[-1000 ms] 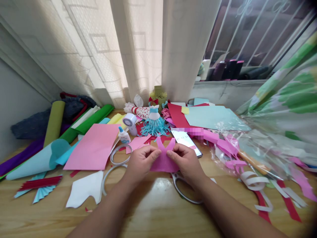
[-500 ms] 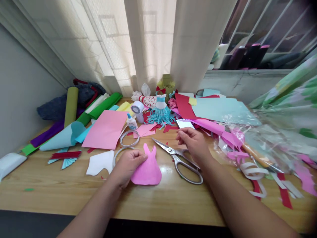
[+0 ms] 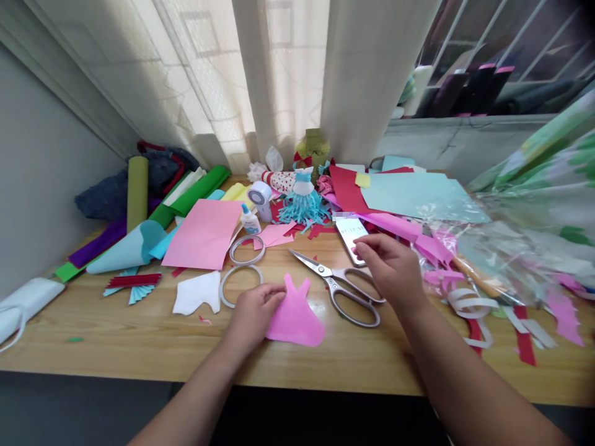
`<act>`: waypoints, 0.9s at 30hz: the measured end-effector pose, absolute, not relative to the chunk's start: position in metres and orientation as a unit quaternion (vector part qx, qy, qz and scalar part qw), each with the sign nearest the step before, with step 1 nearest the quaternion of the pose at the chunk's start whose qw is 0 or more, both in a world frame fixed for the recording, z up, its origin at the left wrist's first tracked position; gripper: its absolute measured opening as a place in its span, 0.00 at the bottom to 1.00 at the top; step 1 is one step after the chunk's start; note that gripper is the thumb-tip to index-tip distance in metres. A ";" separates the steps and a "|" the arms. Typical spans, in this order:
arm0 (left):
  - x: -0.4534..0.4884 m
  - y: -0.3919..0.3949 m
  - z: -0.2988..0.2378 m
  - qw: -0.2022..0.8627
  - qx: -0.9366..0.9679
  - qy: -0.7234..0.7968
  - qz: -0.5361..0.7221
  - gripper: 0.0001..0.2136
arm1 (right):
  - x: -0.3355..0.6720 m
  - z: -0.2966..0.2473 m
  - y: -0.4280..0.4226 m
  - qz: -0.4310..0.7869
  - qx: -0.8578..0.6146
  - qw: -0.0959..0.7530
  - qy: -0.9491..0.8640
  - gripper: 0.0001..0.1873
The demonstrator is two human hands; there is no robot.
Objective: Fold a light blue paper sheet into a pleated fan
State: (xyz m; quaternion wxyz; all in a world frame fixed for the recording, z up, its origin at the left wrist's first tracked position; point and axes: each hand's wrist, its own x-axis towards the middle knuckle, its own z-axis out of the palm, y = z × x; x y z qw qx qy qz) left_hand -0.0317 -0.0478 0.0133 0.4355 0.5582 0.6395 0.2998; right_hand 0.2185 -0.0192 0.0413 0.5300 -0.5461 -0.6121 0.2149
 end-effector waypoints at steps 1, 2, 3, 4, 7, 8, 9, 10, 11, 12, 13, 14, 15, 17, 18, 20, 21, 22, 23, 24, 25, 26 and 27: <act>-0.035 -0.051 0.013 0.401 0.580 0.637 0.312 0.11 | 0.219 0.042 -0.029 0.165 -0.547 0.528 -0.628 0.05; -0.039 -0.054 0.012 0.372 0.597 0.631 0.326 0.12 | 0.218 0.043 -0.039 0.119 -0.543 0.522 -0.647 0.04; -0.042 -0.058 0.011 0.342 0.622 0.619 0.337 0.12 | 0.217 0.041 -0.050 0.082 -0.534 0.514 -0.666 0.04; -0.045 -0.063 0.009 0.308 0.656 0.597 0.344 0.12 | 0.214 0.039 -0.061 0.062 -0.522 0.505 -0.684 0.04; -0.050 -0.081 0.003 0.154 0.809 0.478 0.306 0.14 | 0.203 0.025 -0.092 0.060 -0.475 0.470 -0.742 0.10; -0.050 -0.087 0.001 0.097 0.849 0.439 0.278 0.15 | 0.198 0.020 -0.101 0.065 -0.456 0.449 -0.766 0.11; -0.051 -0.092 0.000 0.053 0.875 0.412 0.250 0.15 | 0.193 0.015 -0.108 0.068 -0.442 0.417 -0.791 0.12; -0.051 -0.097 -0.002 0.027 0.887 0.401 0.227 0.15 | 0.189 0.011 -0.114 0.068 -0.428 0.378 -0.818 0.14; -0.052 -0.100 -0.004 0.013 0.892 0.398 0.212 0.15 | 0.185 0.007 -0.119 0.065 -0.415 0.335 -0.843 0.15; -0.053 -0.103 -0.005 0.007 0.895 0.398 0.203 0.15 | 0.181 0.004 -0.122 0.060 -0.402 0.290 -0.866 0.17; -0.055 -0.106 -0.007 0.005 0.896 0.398 0.200 0.14 | 0.179 0.002 -0.124 0.056 -0.389 0.248 -0.886 0.21; -0.057 -0.107 -0.009 0.004 0.895 0.398 0.201 0.14 | 0.177 -0.001 -0.125 0.054 -0.375 0.210 -0.901 0.24; -0.059 -0.108 -0.010 0.004 0.894 0.399 0.205 0.14 | 0.176 -0.003 -0.125 0.057 -0.363 0.179 -0.913 0.27; -0.064 -0.108 -0.014 0.003 0.889 0.402 0.218 0.15 | 0.176 -0.007 -0.125 0.066 -0.349 0.133 -0.925 0.32; -0.066 -0.108 -0.016 0.002 0.888 0.403 0.224 0.15 | 0.177 -0.008 -0.124 0.072 -0.345 0.119 -0.928 0.34; -0.069 -0.108 -0.018 0.000 0.886 0.402 0.230 0.14 | 0.178 -0.010 -0.124 0.078 -0.343 0.099 -0.931 0.38; -0.069 -0.109 -0.018 -0.001 0.887 0.399 0.231 0.14 | 0.178 -0.010 -0.125 0.078 -0.343 0.093 -0.932 0.39; -0.070 -0.109 -0.018 -0.003 0.888 0.397 0.231 0.15 | 0.179 -0.009 -0.125 0.078 -0.342 0.088 -0.932 0.39; -0.070 -0.110 -0.017 -0.004 0.890 0.395 0.229 0.15 | 0.180 -0.008 -0.126 0.077 -0.342 0.085 -0.933 0.39; -0.070 -0.111 -0.017 -0.005 0.891 0.393 0.225 0.16 | 0.182 -0.008 -0.126 0.076 -0.342 0.082 -0.933 0.39; -0.070 -0.112 -0.016 -0.004 0.893 0.393 0.220 0.17 | 0.184 -0.007 -0.127 0.075 -0.342 0.080 -0.933 0.39; -0.071 -0.113 -0.015 -0.004 0.894 0.394 0.213 0.18 | 0.186 -0.007 -0.127 0.074 -0.342 0.078 -0.933 0.38; -0.071 -0.114 -0.014 -0.004 0.896 0.394 0.207 0.19 | 0.188 -0.007 -0.128 0.073 -0.345 0.078 -0.932 0.37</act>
